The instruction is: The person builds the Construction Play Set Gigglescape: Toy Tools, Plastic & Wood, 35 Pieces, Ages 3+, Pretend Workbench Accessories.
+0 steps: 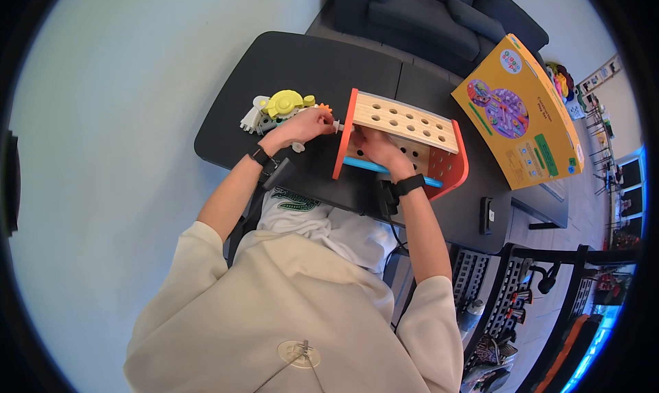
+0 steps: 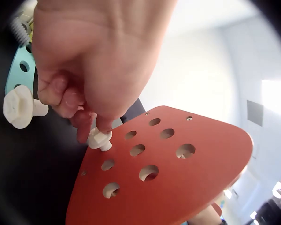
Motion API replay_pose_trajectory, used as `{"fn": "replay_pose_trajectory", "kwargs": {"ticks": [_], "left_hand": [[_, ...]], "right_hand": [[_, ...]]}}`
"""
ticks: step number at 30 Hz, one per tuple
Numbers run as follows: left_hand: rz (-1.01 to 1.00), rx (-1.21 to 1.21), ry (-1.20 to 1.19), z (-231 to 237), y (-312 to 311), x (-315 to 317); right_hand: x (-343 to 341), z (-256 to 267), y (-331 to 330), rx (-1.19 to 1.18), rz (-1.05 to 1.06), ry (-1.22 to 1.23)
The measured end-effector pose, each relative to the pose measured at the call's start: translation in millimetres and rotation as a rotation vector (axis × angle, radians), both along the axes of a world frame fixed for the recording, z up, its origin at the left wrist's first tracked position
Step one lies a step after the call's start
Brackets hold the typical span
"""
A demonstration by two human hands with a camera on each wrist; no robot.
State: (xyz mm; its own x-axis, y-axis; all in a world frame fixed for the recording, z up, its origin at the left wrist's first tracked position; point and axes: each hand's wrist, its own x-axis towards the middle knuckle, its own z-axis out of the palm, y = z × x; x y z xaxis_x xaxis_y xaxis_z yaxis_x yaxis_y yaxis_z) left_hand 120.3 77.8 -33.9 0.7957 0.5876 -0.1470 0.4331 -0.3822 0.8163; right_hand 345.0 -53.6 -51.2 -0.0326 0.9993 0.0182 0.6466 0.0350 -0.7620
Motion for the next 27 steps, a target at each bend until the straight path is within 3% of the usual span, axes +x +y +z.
{"fn": "replay_pose_trajectory", "kwargs": {"ticks": [7, 10, 13, 22, 24, 27], "left_hand": [[0.036, -0.053, 0.011, 17.5, -14.9, -1.2], [0.022, -0.117, 0.123, 9.7, -7.1, 6.7], [0.017, 0.01, 0.127, 3.7, -5.1, 9.4], [0.148, 0.026, -0.206, 6.5, -18.9, 1.3], [0.079, 0.001, 0.107, 12.5, -10.1, 5.5], [0.052, -0.064, 0.11, 7.1, -9.5, 7.2]], "right_hand": [[-3.1, 5.0, -3.2, 0.032, 0.015, -0.057], [-6.4, 13.7, -4.8, -0.017, 0.005, -0.063], [-4.7, 8.6, -3.6, -0.022, -0.001, -0.043], [-5.1, 11.9, -3.7, -0.057, -0.013, -0.071], [-4.0, 8.0, -3.2, -0.043, -0.007, -0.058], [-3.9, 8.0, -3.7, -0.035, -0.002, -0.032]]}}
